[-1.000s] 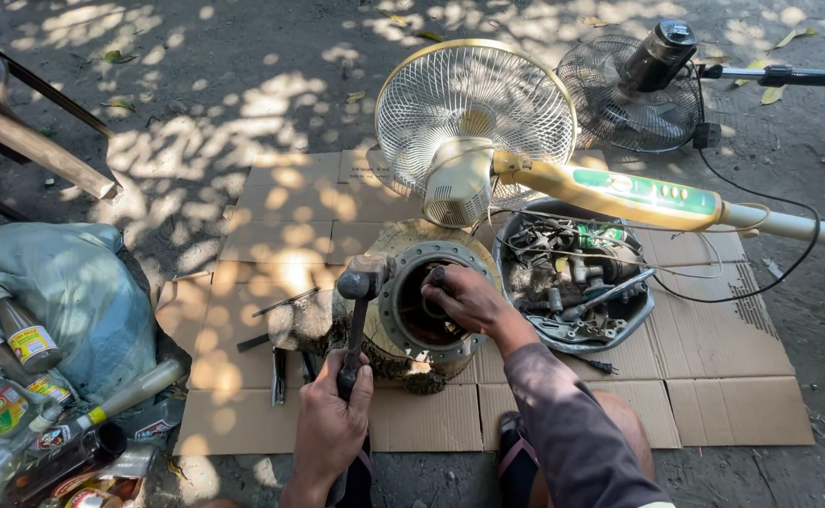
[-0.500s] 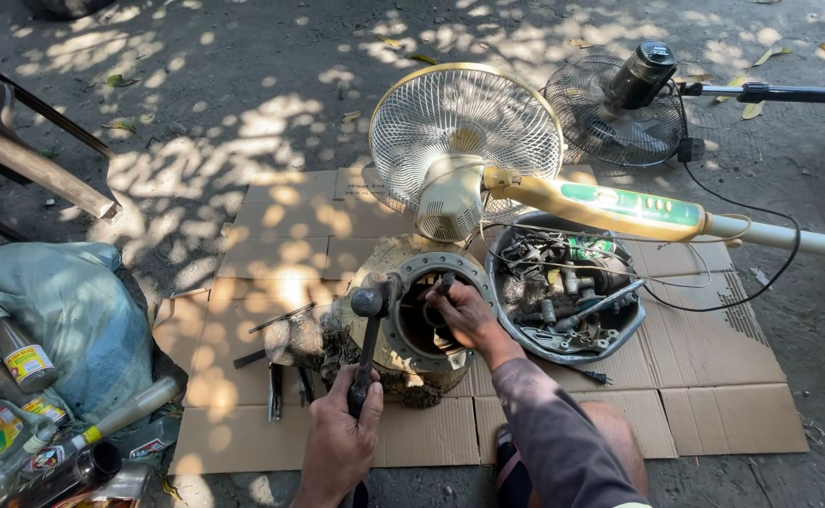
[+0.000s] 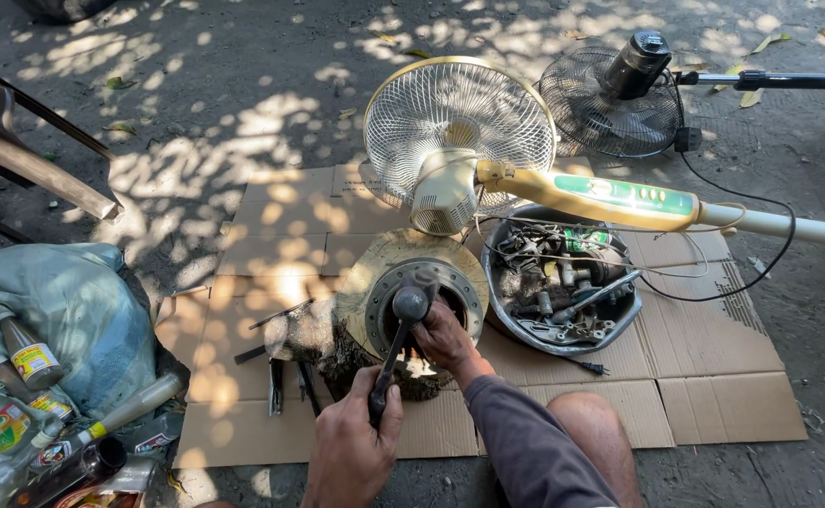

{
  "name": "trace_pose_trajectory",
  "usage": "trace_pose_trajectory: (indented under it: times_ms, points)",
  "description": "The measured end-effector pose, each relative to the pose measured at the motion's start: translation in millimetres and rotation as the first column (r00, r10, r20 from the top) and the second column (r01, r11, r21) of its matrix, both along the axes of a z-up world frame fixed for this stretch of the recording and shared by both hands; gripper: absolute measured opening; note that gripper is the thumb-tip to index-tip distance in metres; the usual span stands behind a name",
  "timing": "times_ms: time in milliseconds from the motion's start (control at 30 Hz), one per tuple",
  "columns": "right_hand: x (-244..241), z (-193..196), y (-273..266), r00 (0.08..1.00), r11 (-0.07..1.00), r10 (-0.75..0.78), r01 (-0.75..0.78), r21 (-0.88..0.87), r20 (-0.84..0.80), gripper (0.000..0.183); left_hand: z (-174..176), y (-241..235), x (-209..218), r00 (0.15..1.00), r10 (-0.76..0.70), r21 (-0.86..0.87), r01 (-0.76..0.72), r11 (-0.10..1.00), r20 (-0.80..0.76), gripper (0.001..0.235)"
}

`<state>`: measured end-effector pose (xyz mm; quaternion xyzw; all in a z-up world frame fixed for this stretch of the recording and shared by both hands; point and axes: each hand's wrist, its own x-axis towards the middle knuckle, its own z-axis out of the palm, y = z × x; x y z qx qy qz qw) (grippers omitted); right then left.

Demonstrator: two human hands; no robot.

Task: Disassemble a mechanical component using a hammer and punch

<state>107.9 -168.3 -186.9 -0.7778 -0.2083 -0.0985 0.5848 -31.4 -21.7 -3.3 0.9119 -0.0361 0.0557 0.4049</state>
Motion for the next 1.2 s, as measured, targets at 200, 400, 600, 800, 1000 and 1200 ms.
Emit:
trace_pose_trajectory:
  times_ms: [200,400,600,800,1000,1200]
  points:
    - [-1.4,9.7,4.1,1.0,0.998,-0.018,0.018,-0.052,0.008,0.013,-18.0,13.8,-23.3,0.979,0.122,0.162,-0.095,0.982,-0.163,0.025]
    - [2.4,2.0,5.1,0.995,0.99,-0.092,0.09,-0.107,-0.021,0.012,-15.2,12.5,-16.9,0.999,0.039,0.04,-0.04,0.998,0.015,0.013]
    - [3.2,9.7,10.1,0.997,0.997,-0.076,0.076,-0.026,0.01,0.015,-28.2,17.8,-19.0,0.927,0.17,0.227,-0.096,0.969,-0.333,0.016]
    - [11.8,-2.7,25.0,0.972,0.972,-0.223,0.216,0.093,0.071,0.021,-25.8,14.4,-30.1,0.959,0.119,0.104,-0.095,0.99,-0.256,0.019]
    - [18.2,9.1,16.2,0.998,1.0,0.023,-0.024,-0.011,-0.051,0.015,-11.7,15.4,-28.5,0.994,0.107,-0.108,-0.107,0.988,-0.013,0.01]
    - [24.0,35.8,2.4,0.973,0.988,0.131,-0.113,0.105,-0.192,0.011,-53.8,23.5,-21.0,0.994,0.098,-0.17,-0.105,0.98,-0.048,0.017]
